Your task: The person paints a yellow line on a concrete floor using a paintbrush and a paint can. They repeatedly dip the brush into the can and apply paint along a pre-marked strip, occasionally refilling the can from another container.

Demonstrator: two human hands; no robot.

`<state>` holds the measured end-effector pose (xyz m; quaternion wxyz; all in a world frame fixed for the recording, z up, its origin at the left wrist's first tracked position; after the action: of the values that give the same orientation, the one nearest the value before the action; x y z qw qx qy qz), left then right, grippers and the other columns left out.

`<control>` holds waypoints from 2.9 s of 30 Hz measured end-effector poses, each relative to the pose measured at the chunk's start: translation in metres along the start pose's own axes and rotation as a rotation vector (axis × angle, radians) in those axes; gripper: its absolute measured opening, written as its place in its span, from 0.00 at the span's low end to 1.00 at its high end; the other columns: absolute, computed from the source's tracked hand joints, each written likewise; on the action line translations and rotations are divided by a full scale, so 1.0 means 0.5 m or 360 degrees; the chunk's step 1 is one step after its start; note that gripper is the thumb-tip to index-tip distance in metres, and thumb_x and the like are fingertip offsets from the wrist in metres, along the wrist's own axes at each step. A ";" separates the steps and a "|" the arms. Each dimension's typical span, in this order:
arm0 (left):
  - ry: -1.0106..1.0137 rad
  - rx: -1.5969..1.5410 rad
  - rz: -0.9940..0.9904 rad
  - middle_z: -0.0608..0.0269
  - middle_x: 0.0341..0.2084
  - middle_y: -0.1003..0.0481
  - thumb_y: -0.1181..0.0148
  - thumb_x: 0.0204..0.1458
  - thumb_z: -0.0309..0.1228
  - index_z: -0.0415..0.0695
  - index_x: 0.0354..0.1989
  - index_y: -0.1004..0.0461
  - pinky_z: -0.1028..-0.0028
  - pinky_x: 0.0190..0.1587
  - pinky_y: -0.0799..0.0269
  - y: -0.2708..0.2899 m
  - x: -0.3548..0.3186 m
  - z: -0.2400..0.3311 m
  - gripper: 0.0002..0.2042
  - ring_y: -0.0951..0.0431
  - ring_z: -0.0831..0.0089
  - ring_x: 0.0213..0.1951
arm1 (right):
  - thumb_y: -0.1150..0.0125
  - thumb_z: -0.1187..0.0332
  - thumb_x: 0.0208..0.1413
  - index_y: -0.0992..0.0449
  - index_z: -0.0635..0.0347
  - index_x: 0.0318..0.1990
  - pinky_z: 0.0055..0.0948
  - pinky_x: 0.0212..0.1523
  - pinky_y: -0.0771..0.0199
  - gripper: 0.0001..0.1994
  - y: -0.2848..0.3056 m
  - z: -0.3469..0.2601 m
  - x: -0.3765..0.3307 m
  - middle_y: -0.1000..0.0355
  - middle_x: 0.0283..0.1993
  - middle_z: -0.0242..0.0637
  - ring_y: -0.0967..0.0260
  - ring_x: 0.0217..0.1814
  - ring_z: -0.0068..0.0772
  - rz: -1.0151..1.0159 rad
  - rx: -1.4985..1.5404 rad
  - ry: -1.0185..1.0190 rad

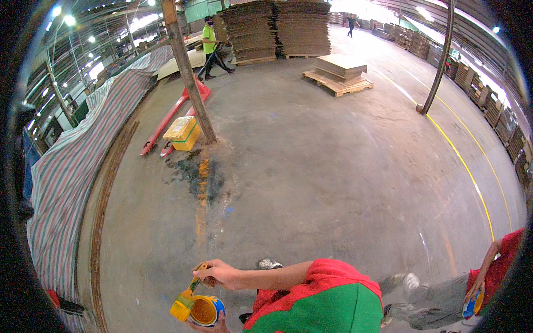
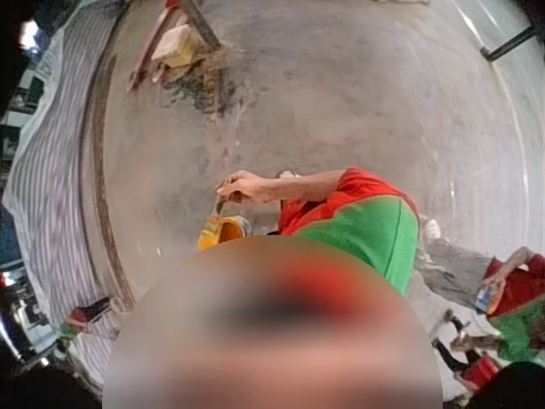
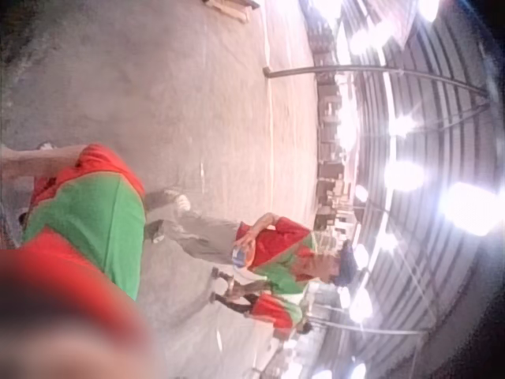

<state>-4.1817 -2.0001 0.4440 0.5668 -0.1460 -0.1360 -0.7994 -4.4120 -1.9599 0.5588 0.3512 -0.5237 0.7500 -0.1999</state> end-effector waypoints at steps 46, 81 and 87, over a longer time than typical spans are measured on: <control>0.0022 -0.0261 -0.1376 0.45 0.66 0.46 0.17 0.30 0.33 0.39 0.73 0.68 0.54 0.68 0.45 -0.716 -0.040 0.269 0.67 0.39 0.52 0.66 | 0.39 0.69 0.63 0.25 0.66 0.52 0.21 0.29 0.35 0.14 0.472 -0.319 -0.597 0.29 0.33 0.27 0.36 0.29 0.17 0.1048 0.0523 0.1179; -0.0244 -0.0486 -0.1685 0.47 0.60 0.36 0.18 0.33 0.35 0.37 0.72 0.68 0.56 0.67 0.41 -1.697 0.012 0.418 0.65 0.33 0.55 0.63 | 0.36 0.68 0.59 0.34 0.69 0.52 0.23 0.23 0.36 0.19 1.032 -1.739 -0.976 0.31 0.29 0.31 0.36 0.25 0.19 0.1556 -0.1188 0.1768; -0.0291 -0.0330 -0.1509 0.48 0.59 0.36 0.18 0.32 0.34 0.37 0.72 0.66 0.57 0.66 0.39 -1.723 0.003 0.432 0.64 0.32 0.55 0.61 | 0.36 0.69 0.59 0.24 0.63 0.37 0.22 0.25 0.35 0.07 1.020 -1.843 -0.976 0.25 0.32 0.34 0.34 0.26 0.18 0.1499 -0.1296 0.1702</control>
<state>-4.9801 -1.6422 0.5984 0.1089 -0.1933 -0.1564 -0.9625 -5.3194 -1.3814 0.9935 -0.2243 -0.0743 0.9711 0.0337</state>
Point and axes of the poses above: each hand's wrist, its own x-axis towards the middle knuckle, its own y-axis out of the back of the hand, z = x × y, the point moved 1 cm from there along x, towards the middle knuckle
